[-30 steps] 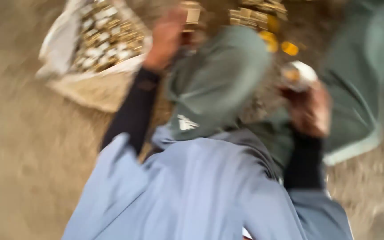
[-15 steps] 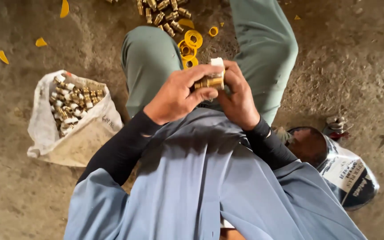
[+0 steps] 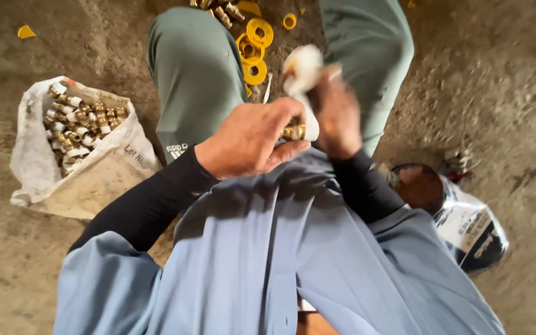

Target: The person is applying white teflon tape to the threads of various brass pipe fittings while sitting on the floor.

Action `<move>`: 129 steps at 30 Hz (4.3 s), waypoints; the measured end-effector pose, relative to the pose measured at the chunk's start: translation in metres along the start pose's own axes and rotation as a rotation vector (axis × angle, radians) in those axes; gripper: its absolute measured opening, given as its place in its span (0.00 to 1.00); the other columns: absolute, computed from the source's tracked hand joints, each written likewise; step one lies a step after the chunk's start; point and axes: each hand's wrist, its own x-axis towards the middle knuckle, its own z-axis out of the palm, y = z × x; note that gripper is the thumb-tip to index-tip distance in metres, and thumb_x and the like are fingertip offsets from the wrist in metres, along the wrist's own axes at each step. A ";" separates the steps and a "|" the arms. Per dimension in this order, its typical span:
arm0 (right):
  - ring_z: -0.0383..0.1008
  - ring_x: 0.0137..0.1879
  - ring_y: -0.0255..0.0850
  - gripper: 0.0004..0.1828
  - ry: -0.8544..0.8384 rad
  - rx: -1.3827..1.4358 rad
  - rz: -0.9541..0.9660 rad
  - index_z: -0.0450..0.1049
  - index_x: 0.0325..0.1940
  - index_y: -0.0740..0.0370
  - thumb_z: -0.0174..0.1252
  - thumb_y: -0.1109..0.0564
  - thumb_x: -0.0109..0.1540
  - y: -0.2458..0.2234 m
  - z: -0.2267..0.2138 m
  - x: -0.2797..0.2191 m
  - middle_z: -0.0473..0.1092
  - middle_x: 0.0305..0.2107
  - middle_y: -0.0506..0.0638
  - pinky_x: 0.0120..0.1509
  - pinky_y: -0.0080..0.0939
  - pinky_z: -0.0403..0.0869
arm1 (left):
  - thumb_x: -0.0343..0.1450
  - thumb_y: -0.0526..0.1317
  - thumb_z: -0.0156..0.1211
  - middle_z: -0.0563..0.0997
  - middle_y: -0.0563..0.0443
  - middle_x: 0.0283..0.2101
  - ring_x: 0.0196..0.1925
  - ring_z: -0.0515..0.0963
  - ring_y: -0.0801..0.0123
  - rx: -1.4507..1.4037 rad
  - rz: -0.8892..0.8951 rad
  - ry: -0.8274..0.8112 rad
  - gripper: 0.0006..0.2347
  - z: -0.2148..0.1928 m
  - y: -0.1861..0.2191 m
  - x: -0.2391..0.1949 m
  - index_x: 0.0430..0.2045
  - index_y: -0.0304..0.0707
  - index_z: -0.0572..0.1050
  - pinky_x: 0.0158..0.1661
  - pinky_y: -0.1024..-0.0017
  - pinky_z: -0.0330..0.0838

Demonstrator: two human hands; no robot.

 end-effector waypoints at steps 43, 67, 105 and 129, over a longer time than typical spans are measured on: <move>0.73 0.57 0.44 0.17 -0.213 0.919 -0.003 0.70 0.60 0.66 0.49 0.57 0.69 -0.092 -0.056 -0.013 0.72 0.53 0.56 0.66 0.42 0.70 | 0.77 0.38 0.65 0.75 0.47 0.30 0.29 0.78 0.54 0.223 0.082 0.543 0.10 -0.002 -0.051 -0.011 0.41 0.37 0.67 0.30 0.61 0.69; 0.74 0.58 0.49 0.07 -0.054 0.508 -0.395 0.73 0.52 0.68 0.54 0.65 0.70 -0.041 0.012 0.037 0.71 0.56 0.58 0.63 0.44 0.74 | 0.70 0.32 0.61 0.75 0.44 0.51 0.48 0.76 0.56 0.340 0.099 0.401 0.16 0.018 -0.045 -0.029 0.53 0.29 0.73 0.47 0.62 0.72; 0.73 0.56 0.34 0.06 -0.409 0.515 -0.230 0.72 0.56 0.71 0.56 0.64 0.77 -0.030 0.086 0.091 0.73 0.56 0.51 0.63 0.33 0.72 | 0.67 0.31 0.63 0.83 0.30 0.38 0.40 0.83 0.40 0.749 -1.404 0.789 0.14 -0.021 -0.353 -0.494 0.46 0.27 0.76 0.42 0.53 0.78; 0.74 0.53 0.41 0.31 -0.276 0.498 -0.219 0.70 0.69 0.67 0.69 0.65 0.62 -0.084 0.056 0.079 0.72 0.51 0.54 0.61 0.41 0.75 | 0.72 0.32 0.55 0.81 0.31 0.37 0.38 0.82 0.40 0.940 -1.363 0.373 0.04 -0.023 -0.417 -0.449 0.37 0.31 0.74 0.39 0.51 0.76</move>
